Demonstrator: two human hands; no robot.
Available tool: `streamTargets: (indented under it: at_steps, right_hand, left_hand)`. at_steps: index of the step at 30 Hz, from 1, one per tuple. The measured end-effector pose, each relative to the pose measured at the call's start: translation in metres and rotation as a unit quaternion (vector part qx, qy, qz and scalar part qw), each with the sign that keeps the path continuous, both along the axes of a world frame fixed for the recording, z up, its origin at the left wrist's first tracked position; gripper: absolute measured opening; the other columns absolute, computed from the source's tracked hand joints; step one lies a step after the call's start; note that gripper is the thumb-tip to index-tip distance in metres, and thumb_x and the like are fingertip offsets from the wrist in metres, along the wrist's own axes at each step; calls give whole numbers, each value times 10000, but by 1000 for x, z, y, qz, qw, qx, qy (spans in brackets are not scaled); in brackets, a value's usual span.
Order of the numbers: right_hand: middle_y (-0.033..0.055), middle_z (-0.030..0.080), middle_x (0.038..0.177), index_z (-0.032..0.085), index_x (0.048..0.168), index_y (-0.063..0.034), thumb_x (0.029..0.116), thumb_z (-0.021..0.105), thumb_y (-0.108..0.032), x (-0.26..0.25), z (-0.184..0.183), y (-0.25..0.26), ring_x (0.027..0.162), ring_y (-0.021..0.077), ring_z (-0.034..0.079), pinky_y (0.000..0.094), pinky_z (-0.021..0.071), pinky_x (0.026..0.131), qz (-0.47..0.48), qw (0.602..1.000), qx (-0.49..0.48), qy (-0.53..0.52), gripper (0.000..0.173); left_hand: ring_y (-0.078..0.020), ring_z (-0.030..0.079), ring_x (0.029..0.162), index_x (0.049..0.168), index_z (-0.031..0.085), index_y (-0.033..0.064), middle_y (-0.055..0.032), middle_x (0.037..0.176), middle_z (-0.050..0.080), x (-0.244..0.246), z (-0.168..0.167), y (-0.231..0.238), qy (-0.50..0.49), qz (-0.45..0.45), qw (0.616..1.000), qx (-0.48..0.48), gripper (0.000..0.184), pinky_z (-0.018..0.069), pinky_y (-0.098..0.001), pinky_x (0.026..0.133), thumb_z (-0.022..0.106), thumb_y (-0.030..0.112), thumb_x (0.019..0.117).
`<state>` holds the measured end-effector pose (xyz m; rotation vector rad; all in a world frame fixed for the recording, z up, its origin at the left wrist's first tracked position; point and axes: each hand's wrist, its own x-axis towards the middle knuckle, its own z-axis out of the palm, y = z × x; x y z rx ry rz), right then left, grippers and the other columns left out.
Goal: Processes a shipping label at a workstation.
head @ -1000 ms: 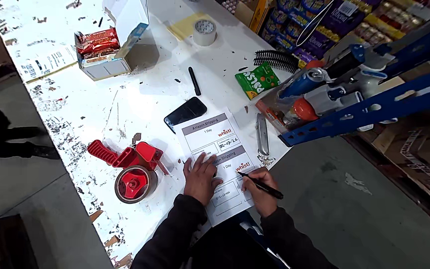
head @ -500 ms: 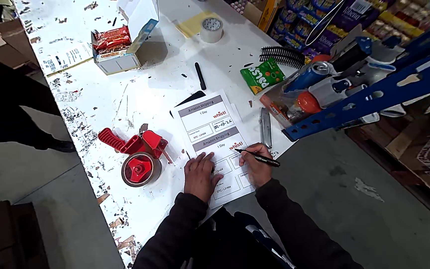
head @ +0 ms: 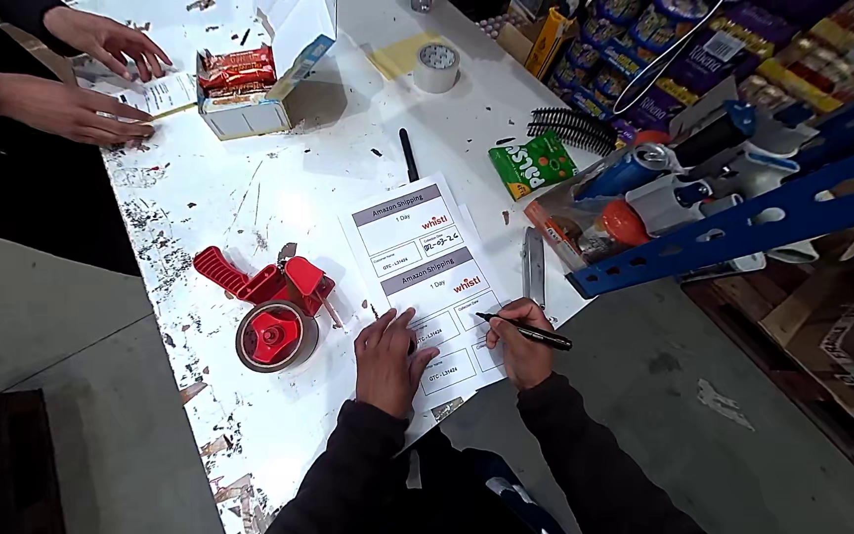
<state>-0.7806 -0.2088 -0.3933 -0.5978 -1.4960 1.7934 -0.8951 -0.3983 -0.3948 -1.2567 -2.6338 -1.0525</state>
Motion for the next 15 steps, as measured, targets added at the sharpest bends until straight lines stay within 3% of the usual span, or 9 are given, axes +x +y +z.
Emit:
streamTargets:
  at_steps: [3, 7, 11, 15]
  right_hand:
    - [8, 653, 781, 660, 868, -172, 833, 708, -33, 1, 2, 3, 515, 106, 593, 251, 563, 479, 0, 1000, -18, -2, 151]
    - [3, 620, 782, 625, 846, -166, 806, 708, -33, -2, 8, 7, 500, 110, 574, 258, 561, 461, 17, 998, 38, -46, 162]
    - [14, 598, 831, 608, 817, -136, 761, 722, -69, -7, -3, 5, 532, 119, 569, 278, 550, 464, 43, 986, 127, -103, 143]
    - [11, 600, 852, 616, 818, -134, 758, 726, -62, -5, -2, 6, 539, 112, 577, 276, 563, 470, 28, 985, 126, -114, 144]
  left_hand:
    - [-284, 599, 1303, 912, 695, 119, -21, 1346, 681, 12, 1, -3, -9, -40, 999, 4, 344, 468, -570, 1039, 642, 456, 961]
    - [-261, 540, 1375, 943, 683, 135, 5, 1387, 654, 20, -6, 6, -20, -90, 994, -55, 390, 444, -552, 1082, 586, 510, 984]
    - [-198, 527, 1390, 905, 683, 148, 57, 1417, 637, 22, -14, 5, 10, -82, 994, -70, 383, 437, -496, 1104, 525, 474, 1026]
    - [-188, 531, 1387, 887, 689, 149, 63, 1422, 635, 22, -14, 6, 27, -77, 994, -74, 349, 442, -475, 1104, 533, 430, 1025]
